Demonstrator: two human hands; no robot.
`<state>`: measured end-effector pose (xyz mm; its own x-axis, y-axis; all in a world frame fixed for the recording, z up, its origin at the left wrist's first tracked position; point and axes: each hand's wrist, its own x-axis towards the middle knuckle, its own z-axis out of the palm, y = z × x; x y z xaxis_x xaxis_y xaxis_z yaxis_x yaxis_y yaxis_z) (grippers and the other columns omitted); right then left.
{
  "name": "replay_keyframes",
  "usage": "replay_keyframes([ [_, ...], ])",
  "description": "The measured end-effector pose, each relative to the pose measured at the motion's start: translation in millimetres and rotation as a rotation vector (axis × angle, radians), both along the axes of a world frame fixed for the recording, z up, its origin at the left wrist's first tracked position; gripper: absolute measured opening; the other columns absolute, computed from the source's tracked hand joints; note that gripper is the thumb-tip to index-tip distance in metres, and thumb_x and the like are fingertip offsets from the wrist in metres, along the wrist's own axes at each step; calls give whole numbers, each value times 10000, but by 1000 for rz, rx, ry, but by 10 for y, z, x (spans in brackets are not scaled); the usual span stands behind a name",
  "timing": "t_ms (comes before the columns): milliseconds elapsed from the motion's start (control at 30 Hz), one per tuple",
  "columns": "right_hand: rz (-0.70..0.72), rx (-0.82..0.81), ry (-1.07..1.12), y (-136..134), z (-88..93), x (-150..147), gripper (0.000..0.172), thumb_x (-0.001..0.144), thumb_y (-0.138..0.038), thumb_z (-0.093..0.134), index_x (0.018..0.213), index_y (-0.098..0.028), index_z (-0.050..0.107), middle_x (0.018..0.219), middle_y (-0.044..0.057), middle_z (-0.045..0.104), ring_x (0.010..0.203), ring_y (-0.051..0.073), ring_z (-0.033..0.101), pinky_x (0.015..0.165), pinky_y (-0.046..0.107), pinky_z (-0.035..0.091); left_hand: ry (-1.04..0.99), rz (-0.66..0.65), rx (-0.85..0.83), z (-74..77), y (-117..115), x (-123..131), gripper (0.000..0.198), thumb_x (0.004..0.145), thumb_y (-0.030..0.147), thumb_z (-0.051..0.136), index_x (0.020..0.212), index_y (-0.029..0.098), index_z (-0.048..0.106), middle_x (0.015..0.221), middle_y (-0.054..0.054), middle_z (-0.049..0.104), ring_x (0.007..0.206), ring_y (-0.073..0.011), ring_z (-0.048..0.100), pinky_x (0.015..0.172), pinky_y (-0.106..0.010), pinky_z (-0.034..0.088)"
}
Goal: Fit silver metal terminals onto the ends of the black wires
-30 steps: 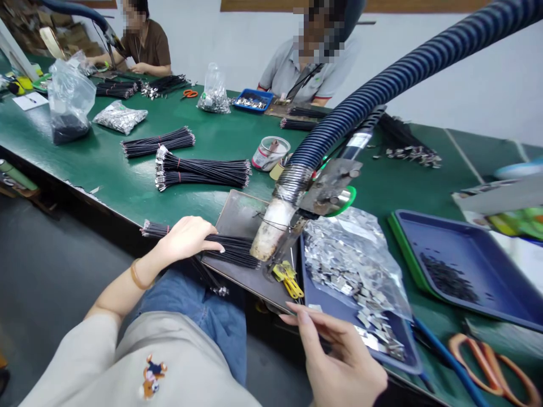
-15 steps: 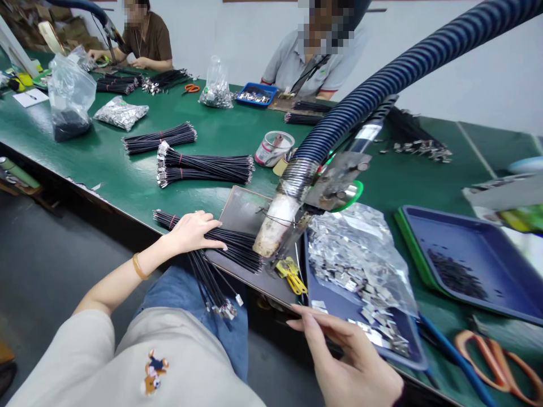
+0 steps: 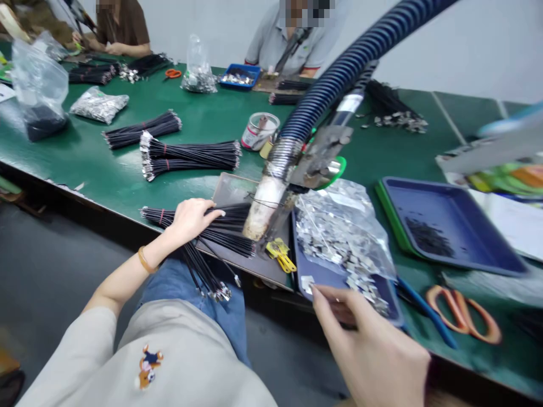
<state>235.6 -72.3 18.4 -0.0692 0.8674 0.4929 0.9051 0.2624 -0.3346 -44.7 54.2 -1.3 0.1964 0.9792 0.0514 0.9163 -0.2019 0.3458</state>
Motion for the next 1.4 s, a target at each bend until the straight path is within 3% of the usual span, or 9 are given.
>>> replay_keyframes([
  [67, -142, -54, -118, 83, -92, 104, 405, 1015, -492, 405, 781, -246, 626, 608, 18, 662, 490, 172, 566, 484, 306, 311, 8, 24, 9, 24, 30, 5, 340, 988, 459, 575, 1071, 194, 770, 1093, -109, 802, 1023, -276, 738, 794, -320, 513],
  [267, -366, -148, -188, 514, -407, 469, 181, 928, -295, 467, 791, -233, 568, 724, 83, 660, 672, 242, 582, 570, 328, 312, 26, -67, 85, -15, 76, -67, 359, 946, 464, 609, 1150, 187, 711, 1063, -105, 776, 988, -298, 714, 797, -346, 512],
  [567, -167, -236, 85, 1185, -601, 556, 59, 897, -265, 496, 841, -255, 513, 955, 101, 694, 983, 287, 641, 865, 402, 484, 74, -183, 181, -67, 6, -108, 421, 946, 494, 564, 1192, 177, 690, 1058, -114, 690, 980, -300, 620, 885, -408, 500],
  [667, 17, -260, 176, 1302, -586, 584, 67, 872, -245, 495, 808, -266, 492, 975, 84, 684, 1164, 287, 610, 1008, 437, 455, 65, -185, 171, -58, -9, -109, 413, 951, 481, 563, 1201, 176, 686, 1072, -113, 688, 988, -296, 626, 888, -407, 505],
  [767, 144, -328, 266, 1278, -534, 638, 87, 885, -300, 497, 808, -259, 495, 927, 67, 671, 1082, 267, 628, 956, 412, 479, 68, -189, 166, -49, -15, -119, 410, 952, 482, 563, 1203, 180, 684, 1073, -110, 691, 995, -296, 627, 895, -407, 503],
  [867, 148, -376, 269, 1136, -490, 674, 142, 895, -364, 503, 817, -247, 515, 881, 52, 671, 906, 230, 641, 852, 366, 500, 61, -195, 162, -48, -19, -127, 410, 956, 483, 560, 1199, 178, 686, 1078, -113, 689, 1000, -297, 627, 906, -408, 501],
  [1167, 39, -307, 253, 747, -274, 712, 120, 909, -346, 540, 825, -261, 531, 1115, 106, 769, 1013, 299, 723, 868, 412, 529, 138, -163, 212, -76, -45, -88, 469, 993, 506, 479, 1166, 153, 735, 1008, -118, 702, 940, -301, 655, 813, -386, 515],
  [1267, -41, -105, 293, 958, -117, 767, 111, 900, -335, 561, 816, -265, 541, 1074, 84, 777, 1001, 278, 730, 904, 410, 533, 152, -135, 185, -66, -36, -68, 467, 993, 504, 488, 1185, 161, 740, 1001, -103, 710, 883, -286, 694, 725, -356, 517],
  [1400, -46, 17, 250, 1771, -48, 860, 51, 857, -253, 558, 810, -263, 544, 1052, 69, 763, 1042, 254, 705, 947, 398, 514, 143, -114, 157, -53, -7, -58, 447, 988, 500, 511, 1208, 185, 739, 1007, -81, 719, 850, -266, 723, 665, -325, 504],
])
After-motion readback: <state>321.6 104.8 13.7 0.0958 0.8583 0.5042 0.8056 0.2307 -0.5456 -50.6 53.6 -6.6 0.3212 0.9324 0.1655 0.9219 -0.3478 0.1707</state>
